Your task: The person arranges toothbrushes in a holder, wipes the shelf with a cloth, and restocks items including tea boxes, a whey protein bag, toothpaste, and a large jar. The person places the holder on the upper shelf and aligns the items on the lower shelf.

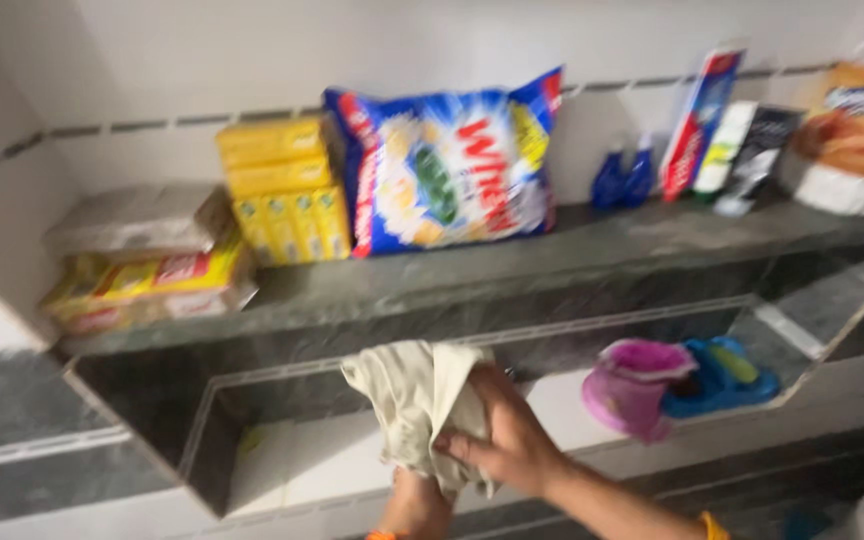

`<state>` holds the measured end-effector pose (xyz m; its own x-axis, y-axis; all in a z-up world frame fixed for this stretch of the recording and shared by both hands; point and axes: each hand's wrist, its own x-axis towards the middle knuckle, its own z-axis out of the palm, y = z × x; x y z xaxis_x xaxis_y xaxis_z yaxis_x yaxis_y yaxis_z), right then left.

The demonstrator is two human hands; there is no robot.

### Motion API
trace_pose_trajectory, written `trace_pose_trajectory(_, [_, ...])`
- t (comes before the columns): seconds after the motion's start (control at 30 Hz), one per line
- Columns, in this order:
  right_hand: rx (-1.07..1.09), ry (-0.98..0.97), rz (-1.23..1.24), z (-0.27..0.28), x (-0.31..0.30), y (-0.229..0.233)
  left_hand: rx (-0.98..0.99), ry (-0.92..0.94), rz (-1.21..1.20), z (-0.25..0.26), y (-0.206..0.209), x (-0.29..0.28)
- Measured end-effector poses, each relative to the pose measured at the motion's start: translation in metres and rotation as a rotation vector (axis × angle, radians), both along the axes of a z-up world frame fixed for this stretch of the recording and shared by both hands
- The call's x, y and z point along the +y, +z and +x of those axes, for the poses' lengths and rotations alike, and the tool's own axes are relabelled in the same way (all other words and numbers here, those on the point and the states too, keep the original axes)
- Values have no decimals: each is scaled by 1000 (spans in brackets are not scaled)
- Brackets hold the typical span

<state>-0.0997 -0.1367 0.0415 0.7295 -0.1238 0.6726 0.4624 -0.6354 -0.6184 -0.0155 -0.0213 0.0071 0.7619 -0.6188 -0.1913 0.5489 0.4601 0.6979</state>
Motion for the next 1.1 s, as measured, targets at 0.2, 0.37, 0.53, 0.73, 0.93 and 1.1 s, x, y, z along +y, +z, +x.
trace_pose_trajectory(0.2, [75, -316, -54, -58, -74, 6, 139, -155, -129, -48, 55, -87])
trace_pose_trajectory(0.37, [-2, -497, -586, -96, -168, 88, 38, -238, -98, -44, 159, -96])
trace_pose_trajectory(0.53, [-697, -531, -1007, -145, -188, 250, -1023, 186, 169, -39, 299, -50])
trace_pose_trajectory(0.73, [-900, -885, -1193, -121, -143, 459, -2108, 1016, 364, -10, 455, -27])
trace_pose_trajectory(0.93, [-607, -863, -1262, -35, -126, 583, -2156, 995, 526, 62, 523, -14])
trace_pose_trajectory(1.1, [160, -988, -1263, 48, -153, 583, -2150, 823, 896, 109, 519, -11])
